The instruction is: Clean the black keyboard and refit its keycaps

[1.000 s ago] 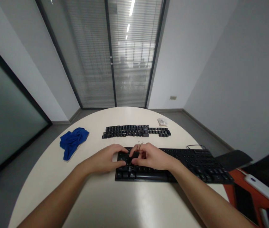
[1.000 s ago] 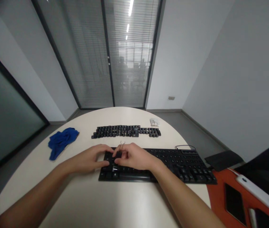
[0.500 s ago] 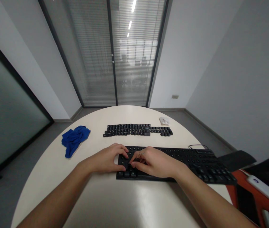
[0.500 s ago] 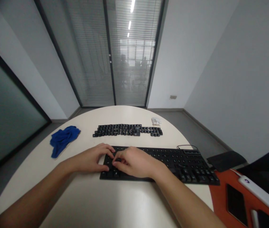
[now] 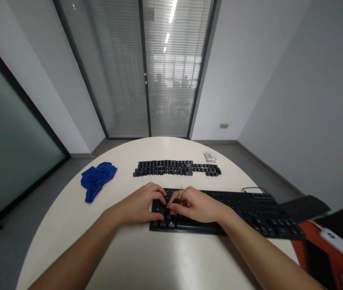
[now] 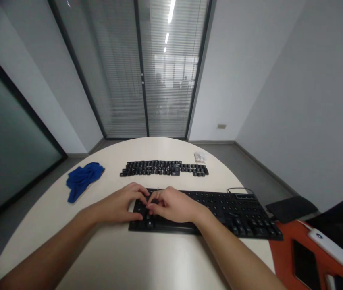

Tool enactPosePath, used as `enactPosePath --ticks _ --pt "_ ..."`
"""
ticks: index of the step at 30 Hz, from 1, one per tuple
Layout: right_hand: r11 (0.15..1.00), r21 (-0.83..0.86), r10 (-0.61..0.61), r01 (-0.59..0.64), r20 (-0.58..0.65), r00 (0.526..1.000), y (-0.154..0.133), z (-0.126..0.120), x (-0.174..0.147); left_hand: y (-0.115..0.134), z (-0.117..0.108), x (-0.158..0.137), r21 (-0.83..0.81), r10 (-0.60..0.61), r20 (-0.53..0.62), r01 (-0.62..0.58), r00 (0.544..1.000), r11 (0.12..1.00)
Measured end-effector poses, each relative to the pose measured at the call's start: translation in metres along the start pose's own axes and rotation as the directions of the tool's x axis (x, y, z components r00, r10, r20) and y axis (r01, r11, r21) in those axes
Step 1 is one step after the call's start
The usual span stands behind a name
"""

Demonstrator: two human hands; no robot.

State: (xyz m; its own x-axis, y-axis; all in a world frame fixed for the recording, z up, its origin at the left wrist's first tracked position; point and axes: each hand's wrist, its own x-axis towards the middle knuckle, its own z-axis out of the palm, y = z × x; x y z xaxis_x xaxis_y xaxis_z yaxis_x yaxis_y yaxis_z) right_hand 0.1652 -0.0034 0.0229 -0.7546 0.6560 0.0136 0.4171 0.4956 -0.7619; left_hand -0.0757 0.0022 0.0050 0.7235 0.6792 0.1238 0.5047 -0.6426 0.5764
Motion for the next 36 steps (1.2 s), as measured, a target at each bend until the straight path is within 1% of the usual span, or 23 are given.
enactPosePath --ticks 2,5,8,14,20,24,27,31,36 --pt "0.99 0.137 0.018 -0.02 0.013 1.0 0.008 0.0 0.001 0.001 0.001 0.001 -0.022 0.027 0.01 -0.027 1.0 0.999" --pt "0.929 0.36 0.071 -0.085 0.053 0.996 0.019 0.001 0.002 0.001 0.002 0.002 -0.052 0.054 0.026 -0.052 0.998 0.997" --pt "0.888 0.442 0.104 -0.126 0.075 0.992 0.027 0.002 0.003 0.002 0.004 0.003 -0.04 0.045 0.019 -0.044 0.999 0.998" --pt "0.894 0.438 0.103 -0.098 0.012 0.995 0.029 0.002 0.004 0.01 0.007 0.005 -0.034 0.023 0.006 -0.023 1.0 0.999" --pt "0.896 0.436 0.094 -0.082 -0.007 0.996 0.027 0.001 0.003 0.009 0.01 0.006 -0.041 0.016 -0.004 -0.016 1.0 0.999" --pt "0.92 0.392 0.032 -0.008 -0.053 0.998 0.028 -0.001 0.002 0.009 0.014 0.008 -0.054 0.007 -0.027 -0.008 1.0 0.998" --pt "0.943 0.326 -0.031 0.067 -0.116 0.993 0.027 -0.003 0.002 0.011 0.016 0.009 -0.03 -0.018 -0.065 0.016 0.998 0.999" --pt "0.967 0.244 -0.023 0.068 -0.184 0.983 0.024 -0.007 0.0 0.011 0.018 0.01 -0.012 -0.089 -0.136 0.089 0.987 0.996" --pt "0.956 0.287 0.001 0.06 -0.208 0.978 0.023 -0.008 0.0 0.011 0.026 0.013 -0.033 -0.188 -0.246 0.186 0.951 0.982"
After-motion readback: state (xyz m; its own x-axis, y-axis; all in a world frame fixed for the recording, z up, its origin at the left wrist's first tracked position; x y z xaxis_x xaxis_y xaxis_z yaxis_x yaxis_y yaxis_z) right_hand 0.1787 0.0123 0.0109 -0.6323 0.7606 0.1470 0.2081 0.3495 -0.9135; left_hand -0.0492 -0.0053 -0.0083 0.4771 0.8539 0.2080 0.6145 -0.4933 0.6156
